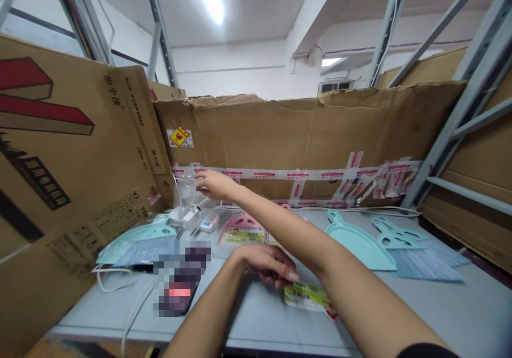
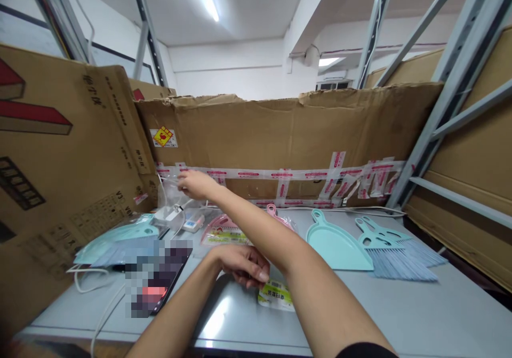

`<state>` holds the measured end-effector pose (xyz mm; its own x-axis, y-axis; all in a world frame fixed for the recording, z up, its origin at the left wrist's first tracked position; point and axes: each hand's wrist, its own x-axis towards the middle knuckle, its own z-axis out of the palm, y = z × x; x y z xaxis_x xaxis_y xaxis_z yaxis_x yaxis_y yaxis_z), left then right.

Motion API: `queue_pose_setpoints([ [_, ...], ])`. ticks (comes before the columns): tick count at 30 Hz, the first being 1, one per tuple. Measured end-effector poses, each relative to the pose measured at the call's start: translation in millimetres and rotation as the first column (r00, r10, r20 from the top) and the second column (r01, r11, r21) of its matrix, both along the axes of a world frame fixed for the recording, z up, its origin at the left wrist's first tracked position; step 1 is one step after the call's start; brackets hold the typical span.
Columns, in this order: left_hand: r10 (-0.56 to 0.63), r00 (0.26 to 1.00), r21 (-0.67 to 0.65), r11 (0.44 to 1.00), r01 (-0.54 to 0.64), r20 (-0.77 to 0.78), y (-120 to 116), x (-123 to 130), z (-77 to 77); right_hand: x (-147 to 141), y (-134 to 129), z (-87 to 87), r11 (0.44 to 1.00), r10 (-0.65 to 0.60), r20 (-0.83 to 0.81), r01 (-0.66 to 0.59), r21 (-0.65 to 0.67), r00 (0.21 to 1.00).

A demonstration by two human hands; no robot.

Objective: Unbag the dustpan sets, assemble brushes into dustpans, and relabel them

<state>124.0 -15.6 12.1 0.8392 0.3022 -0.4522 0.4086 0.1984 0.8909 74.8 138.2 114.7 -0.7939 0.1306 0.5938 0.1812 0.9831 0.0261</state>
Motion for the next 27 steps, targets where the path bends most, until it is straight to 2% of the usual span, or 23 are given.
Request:
queue_pose_setpoints([
  [2,0.058,0.998,0.001,0.998,-0.058,0.024,0.6,-0.9,-0.3,32.2,5.5,3.2,0.998,-0.044,-0.142,0.037,-0.052,0.989],
  [4,0.132,0.990,0.021,0.991,-0.133,0.047,0.8,-1.4,0.6,79.2,9.7,2.6,0.977,-0.176,-0.227,0.140,-0.162,0.958],
  [5,0.175,0.983,0.035,0.984,-0.177,0.057,0.9,-1.5,1.4,106.7,10.6,-0.9,0.946,-0.272,-0.205,0.222,-0.236,0.940],
  [6,0.224,0.972,0.052,0.972,-0.227,0.068,1.0,-1.3,2.2,135.4,10.5,-7.1,0.896,-0.376,-0.131,0.324,-0.303,0.917],
  [7,0.277,0.957,0.068,0.957,-0.283,0.084,1.2,-1.1,3.0,164.0,9.5,-15.7,0.821,-0.482,-0.026,0.441,-0.363,0.876],
  [8,0.329,0.938,0.081,0.937,-0.339,0.110,1.5,-0.8,3.5,191.3,7.8,-26.6,0.723,-0.578,0.081,0.555,-0.411,0.812],
  [10,0.412,0.895,0.086,0.898,-0.430,0.172,2.8,-0.2,3.8,237.1,3.6,-52.0,0.617,-0.670,0.132,0.647,-0.447,0.730],
  [12,0.484,0.843,0.066,0.857,-0.511,0.236,5.0,0.5,2.7,266.3,0.9,-77.5,0.536,-0.719,0.163,0.688,-0.489,0.676],
  [14,0.566,0.766,0.039,0.796,-0.603,0.305,8.0,1.2,0.6,278.3,2.0,-98.4,0.484,-0.729,0.180,0.684,-0.547,0.660],
  [16,0.630,0.679,0.019,0.728,-0.686,0.376,11.6,1.7,-2.0,278.0,7.1,-112.7,0.445,-0.723,0.179,0.647,-0.619,0.668],
  [20,0.708,0.558,-0.006,0.621,-0.784,0.433,20.9,0.5,-7.8,268.4,20.7,-127.2,0.363,-0.700,0.132,0.508,-0.781,0.702],
  [22,0.756,0.491,-0.009,0.548,-0.837,0.433,26.8,-1.7,-10.5,269.2,24.5,-130.4,0.307,-0.687,0.096,0.406,-0.861,0.721],
  [25,0.811,0.340,-0.010,0.392,-0.920,0.475,36.4,-7.8,-13.2,281.8,24.7,-129.3,0.211,-0.680,0.020,0.222,-0.952,0.733],
  [27,0.821,0.196,-0.008,0.237,-0.971,0.536,41.8,-12.0,-14.1,296.3,21.9,-123.9,0.167,-0.698,-0.054,0.089,-0.982,0.714],
])
